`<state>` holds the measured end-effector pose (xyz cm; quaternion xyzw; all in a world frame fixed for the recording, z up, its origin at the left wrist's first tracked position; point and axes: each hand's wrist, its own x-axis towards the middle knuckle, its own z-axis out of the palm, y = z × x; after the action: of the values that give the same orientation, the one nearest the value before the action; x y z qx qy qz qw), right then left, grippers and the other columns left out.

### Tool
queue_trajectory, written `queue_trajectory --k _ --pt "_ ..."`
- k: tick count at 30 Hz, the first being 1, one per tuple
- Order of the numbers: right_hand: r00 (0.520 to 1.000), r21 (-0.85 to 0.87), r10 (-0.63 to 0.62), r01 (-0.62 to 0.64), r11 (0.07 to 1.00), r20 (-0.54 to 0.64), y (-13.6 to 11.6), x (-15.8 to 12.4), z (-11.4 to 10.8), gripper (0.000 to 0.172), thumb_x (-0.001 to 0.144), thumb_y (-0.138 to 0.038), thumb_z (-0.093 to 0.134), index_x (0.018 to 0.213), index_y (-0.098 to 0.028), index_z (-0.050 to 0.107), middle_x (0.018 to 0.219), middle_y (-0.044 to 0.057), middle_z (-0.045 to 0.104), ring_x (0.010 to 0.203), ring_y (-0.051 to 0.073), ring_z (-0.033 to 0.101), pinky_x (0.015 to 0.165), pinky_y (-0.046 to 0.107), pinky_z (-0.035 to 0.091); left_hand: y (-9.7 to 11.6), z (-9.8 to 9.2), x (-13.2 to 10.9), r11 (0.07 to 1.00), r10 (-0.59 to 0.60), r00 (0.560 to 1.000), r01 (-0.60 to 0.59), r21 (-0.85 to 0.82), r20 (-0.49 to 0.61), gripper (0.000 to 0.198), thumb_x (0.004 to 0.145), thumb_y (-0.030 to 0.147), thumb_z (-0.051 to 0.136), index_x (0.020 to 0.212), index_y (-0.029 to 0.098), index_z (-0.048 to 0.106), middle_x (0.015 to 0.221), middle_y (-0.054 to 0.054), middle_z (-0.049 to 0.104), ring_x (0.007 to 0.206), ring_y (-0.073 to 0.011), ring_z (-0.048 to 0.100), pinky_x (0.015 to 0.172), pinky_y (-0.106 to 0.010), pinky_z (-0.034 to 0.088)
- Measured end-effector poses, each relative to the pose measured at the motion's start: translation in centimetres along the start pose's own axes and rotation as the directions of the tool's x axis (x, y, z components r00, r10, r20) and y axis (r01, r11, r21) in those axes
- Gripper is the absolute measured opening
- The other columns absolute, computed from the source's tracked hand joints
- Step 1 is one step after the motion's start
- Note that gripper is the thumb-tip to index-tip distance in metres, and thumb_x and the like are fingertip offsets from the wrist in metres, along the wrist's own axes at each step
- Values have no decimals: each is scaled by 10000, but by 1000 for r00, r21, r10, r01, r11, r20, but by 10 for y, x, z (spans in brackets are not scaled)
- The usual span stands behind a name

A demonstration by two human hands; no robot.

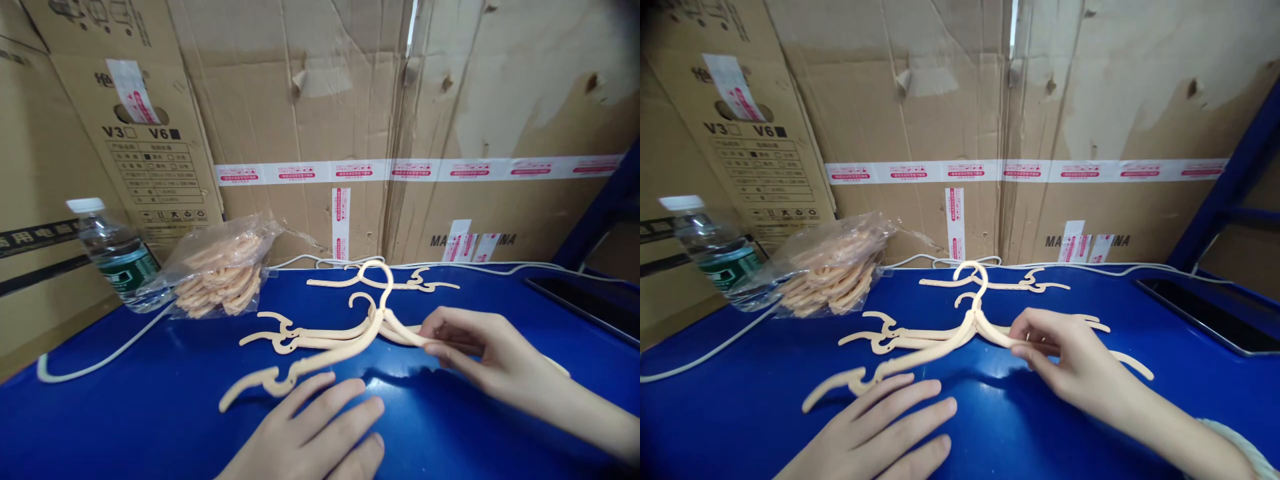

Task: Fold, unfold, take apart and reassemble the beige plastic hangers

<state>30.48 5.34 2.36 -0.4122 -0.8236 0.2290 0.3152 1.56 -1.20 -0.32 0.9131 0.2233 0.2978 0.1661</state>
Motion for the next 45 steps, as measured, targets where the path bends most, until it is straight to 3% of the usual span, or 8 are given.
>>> queue_trajectory --k 5,10,18,22,27,33,38,45 --pt "992 -204 -34 58 977 120 -5 -2 3 84 873 -203 564 790 -209 577 789 22 641 718 170 618 633 267 514 -2 -13 3 966 -194 975 172 191 107 485 846 216 664 1321 267 587 1333 -128 571 1232 -387 549 1095 -568 321" --pt "974 -332 -87 154 930 207 -5 2 0 93 799 -112 620 775 -198 593 822 45 623 842 208 563 723 317 482 -16 -11 -3 970 -126 991 115 212 40 559 814 250 713 1346 311 556 1333 -88 589 1179 -355 601 1093 -474 347" --pt "985 -357 -68 121 926 158 4 3 4 159 817 -59 572 873 -200 621 914 59 612 867 210 563 727 330 481 -13 -12 -1 904 -162 984 117 412 77 516 843 414 667 1333 278 578 1345 -96 592 1160 -358 595 985 -393 399" --pt "989 -354 -82 121 927 124 7 5 2 181 810 -29 561 854 -191 630 910 58 618 861 204 571 732 329 496 -14 -12 1 907 -192 981 163 389 36 549 819 468 680 1332 303 574 1352 -77 585 1147 -355 608 964 -381 423" --pt "993 -339 -65 94 936 96 9 7 1 191 804 -13 562 840 -185 634 920 58 613 872 200 569 753 332 499 -15 -12 3 900 -173 982 126 417 78 554 846 454 653 1363 288 543 1392 -98 543 1169 -363 600 993 -403 436" --pt "993 -351 -33 70 934 111 13 9 -2 107 804 -72 611 834 -174 627 931 65 603 899 217 560 760 346 483 -10 -14 3 771 -175 972 37 636 156 507 923 512 512 1355 249 542 1415 -95 523 1206 -315 586 973 -436 496" --pt "994 -357 -26 61 932 103 15 8 -2 89 801 -89 616 824 -174 604 938 65 596 903 218 551 768 351 473 -10 -14 4 698 -173 961 -36 715 216 524 951 537 423 1340 211 555 1421 -104 508 1186 -334 601 882 -464 561" --pt "993 -350 -33 71 934 111 12 6 -3 241 826 -144 599 1063 -181 580 1070 87 600 1000 233 563 850 380 486 -8 -14 6 697 -206 955 -10 717 214 521 947 545 426 1349 235 543 1432 -85 493 1195 -338 595 878 -484 570"
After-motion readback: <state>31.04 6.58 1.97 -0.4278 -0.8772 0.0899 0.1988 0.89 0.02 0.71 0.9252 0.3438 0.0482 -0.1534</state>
